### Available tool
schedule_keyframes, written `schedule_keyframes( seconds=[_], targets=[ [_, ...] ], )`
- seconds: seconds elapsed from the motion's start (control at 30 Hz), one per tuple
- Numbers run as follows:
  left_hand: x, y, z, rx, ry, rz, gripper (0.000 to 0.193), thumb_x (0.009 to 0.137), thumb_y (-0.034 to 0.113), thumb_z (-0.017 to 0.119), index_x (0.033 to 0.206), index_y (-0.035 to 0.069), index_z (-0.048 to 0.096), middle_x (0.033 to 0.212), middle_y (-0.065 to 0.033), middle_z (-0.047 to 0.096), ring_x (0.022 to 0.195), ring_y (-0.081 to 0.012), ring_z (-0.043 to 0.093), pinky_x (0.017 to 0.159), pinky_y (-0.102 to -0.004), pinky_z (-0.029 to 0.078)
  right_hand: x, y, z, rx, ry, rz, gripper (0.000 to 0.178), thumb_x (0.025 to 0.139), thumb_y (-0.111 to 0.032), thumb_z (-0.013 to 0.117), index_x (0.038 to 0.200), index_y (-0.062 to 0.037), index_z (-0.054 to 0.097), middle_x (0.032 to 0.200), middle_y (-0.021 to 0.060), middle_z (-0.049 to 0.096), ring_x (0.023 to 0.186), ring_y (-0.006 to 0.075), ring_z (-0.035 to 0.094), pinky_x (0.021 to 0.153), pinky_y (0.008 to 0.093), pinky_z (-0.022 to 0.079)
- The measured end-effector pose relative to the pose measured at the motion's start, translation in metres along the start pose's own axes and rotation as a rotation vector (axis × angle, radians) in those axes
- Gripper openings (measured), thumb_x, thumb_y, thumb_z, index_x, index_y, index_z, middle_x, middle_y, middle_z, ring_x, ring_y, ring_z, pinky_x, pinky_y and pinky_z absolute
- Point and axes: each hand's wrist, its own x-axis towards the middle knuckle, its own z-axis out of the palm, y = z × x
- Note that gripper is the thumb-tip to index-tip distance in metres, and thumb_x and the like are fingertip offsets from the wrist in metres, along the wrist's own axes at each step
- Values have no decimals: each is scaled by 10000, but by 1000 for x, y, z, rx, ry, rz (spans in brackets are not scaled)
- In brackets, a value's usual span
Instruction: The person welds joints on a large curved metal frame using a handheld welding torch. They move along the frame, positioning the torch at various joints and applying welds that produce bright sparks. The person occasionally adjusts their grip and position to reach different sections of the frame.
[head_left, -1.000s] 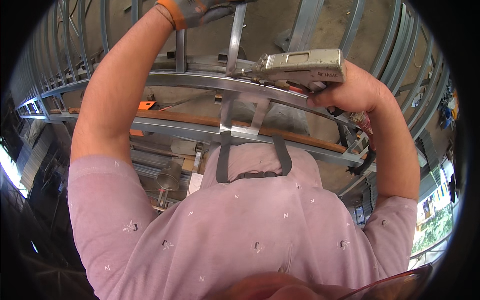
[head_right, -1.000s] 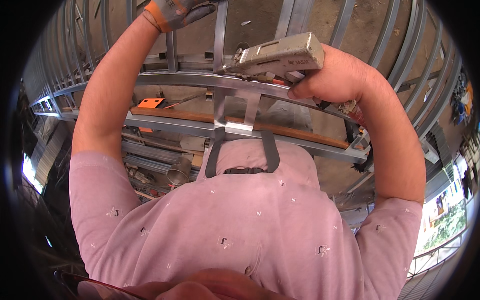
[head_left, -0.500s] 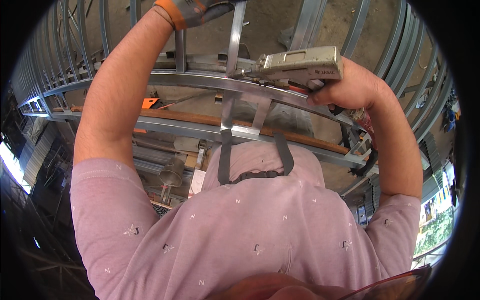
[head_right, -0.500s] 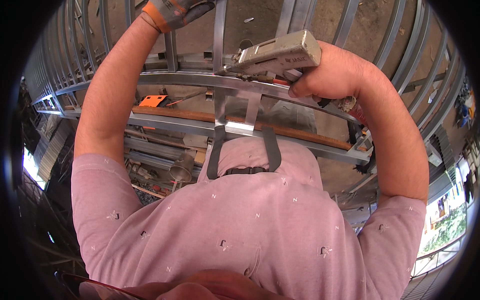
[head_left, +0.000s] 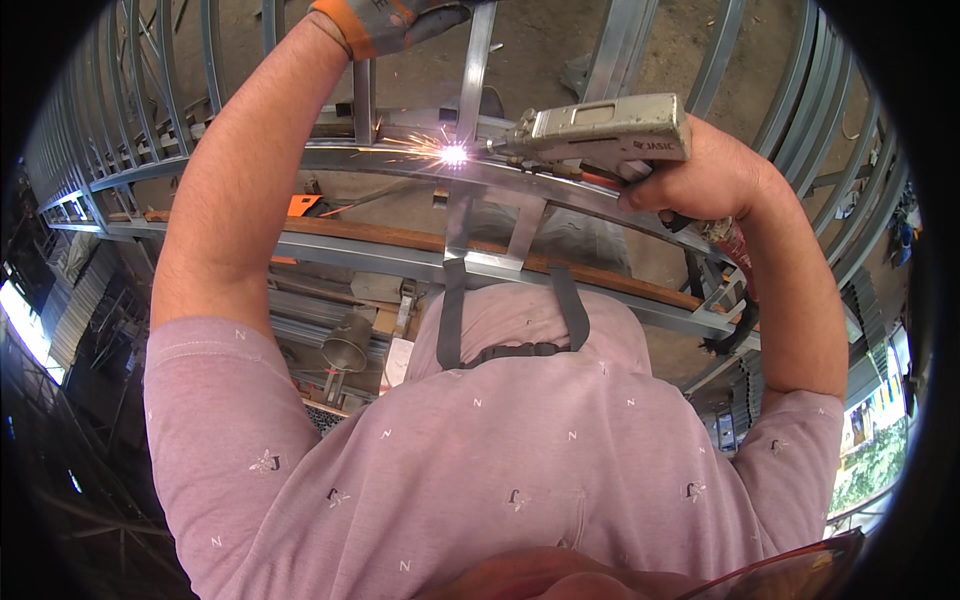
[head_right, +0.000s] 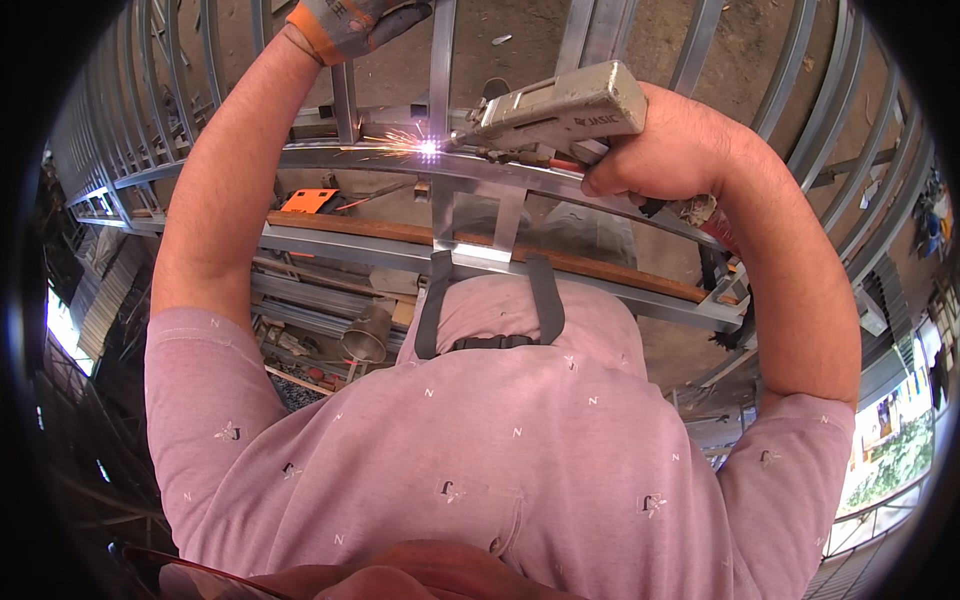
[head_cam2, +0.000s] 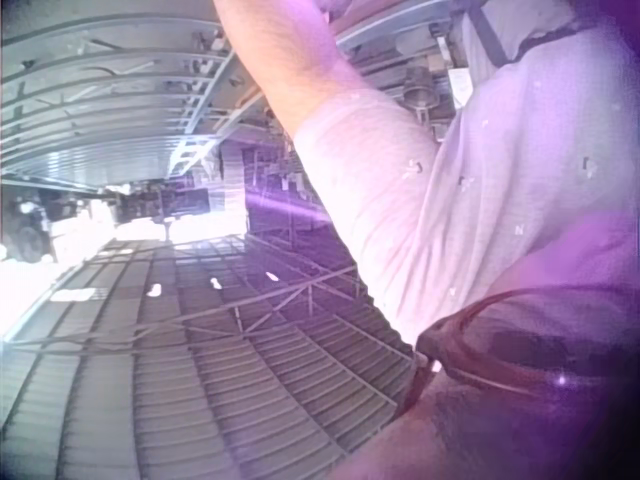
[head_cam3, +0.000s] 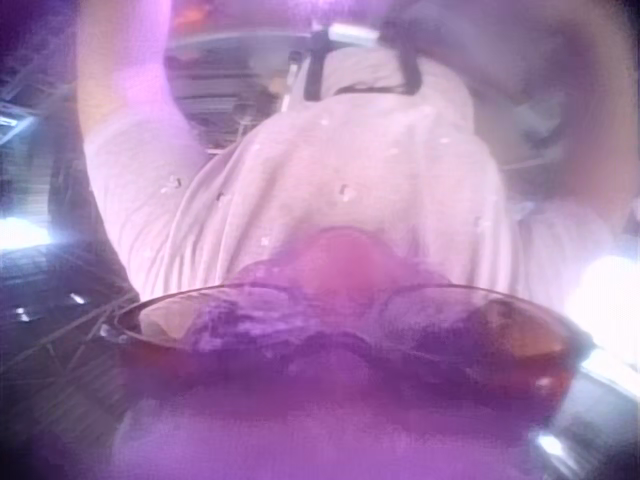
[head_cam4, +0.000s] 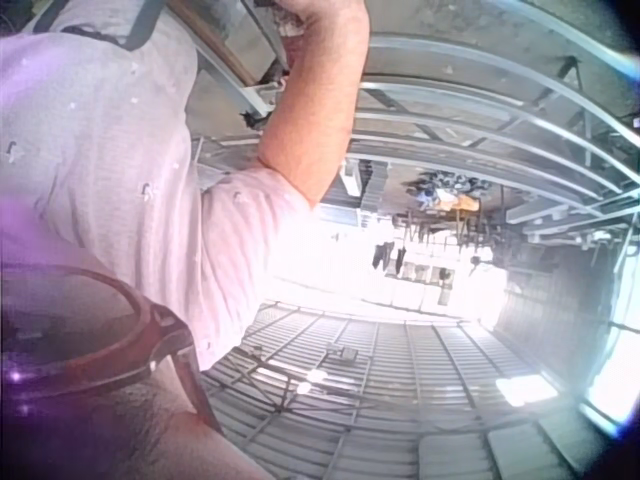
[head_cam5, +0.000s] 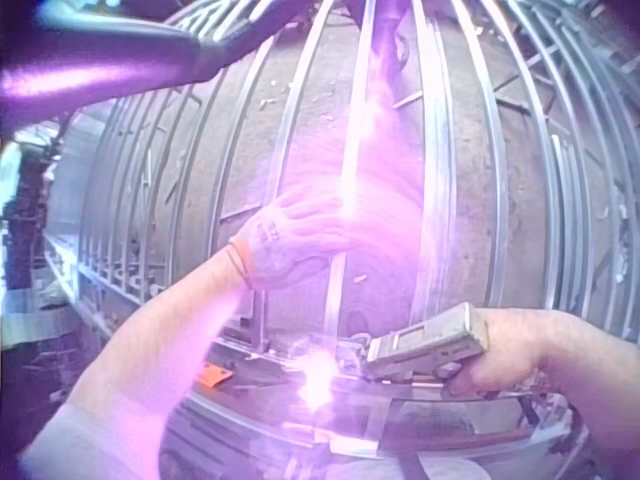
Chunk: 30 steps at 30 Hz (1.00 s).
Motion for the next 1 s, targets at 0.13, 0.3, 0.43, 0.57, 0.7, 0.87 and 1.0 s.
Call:
schedule_keyframes(
  seconds=[0.13, 0.3, 0.43, 0.57, 0.7, 0.87, 1.0],
  targets=[
    [0, 0, -2, 11, -21, 3, 347, 981, 238, 784, 1325, 203, 804, 1395, -35, 779, 1445, -353, 663, 1262, -595, 468, 0, 2, 1, -35, 19, 15, 548, 825, -113, 930, 1356, -66, 806, 1132, 129, 851, 950, 225, 808, 857, 393, 668],
    [1, 3, -4, 17, -31, 1, 345, 999, 241, 767, 1341, 205, 798, 1411, -36, 776, 1449, -351, 662, 1271, -590, 463, -2, -5, 1, -42, 26, 57, 550, 817, -113, 923, 1353, -67, 809, 1132, 131, 853, 964, 229, 814, 880, 399, 675],
    [2, 3, -4, 20, -30, 4, 344, 1013, 243, 753, 1354, 207, 793, 1423, -36, 774, 1452, -349, 661, 1278, -586, 459, -3, -6, 1, -30, 14, 74, 558, 811, -96, 906, 1359, -66, 805, 1136, 130, 853, 944, 226, 812, 857, 393, 676],
    [2, 4, -4, 22, -27, 8, 343, 1028, 245, 740, 1366, 209, 787, 1436, -36, 772, 1455, -347, 659, 1285, -583, 455, -4, -4, 1, -31, 34, 58, 566, 808, -84, 898, 1365, -66, 800, 1130, 125, 851, 926, 221, 807, 826, 386, 672],
    [2, 3, -3, 22, -25, 9, 343, 1043, 247, 726, 1379, 211, 782, 1448, -36, 770, 1458, -345, 658, 1292, -579, 451, -5, -2, 1, -27, 43, 43, 564, 806, -81, 901, 1361, -65, 799, 1113, 118, 847, 905, 213, 798, 811, 387, 669],
    [0, 2, -1, 26, -15, 13, 342, 1061, 250, 709, 1395, 213, 776, 1463, -37, 767, 1462, -342, 657, 1300, -574, 446, -7, -5, 0, -22, 39, 85, 555, 808, -81, 899, 1354, -64, 800, 1092, 113, 845, 871, 205, 789, 779, 384, 663],
    [5, 9, -8, 79, -53, -5, 357, 1055, 246, 710, 1405, 209, 770, 1470, -53, 763, 1462, -344, 656, 1298, -571, 452, -11, -9, -2, 18, 31, 125, 550, 812, -81, 895, 1353, -64, 800, 1084, 114, 845, 850, 203, 788, 762, 382, 660]
  ],
)
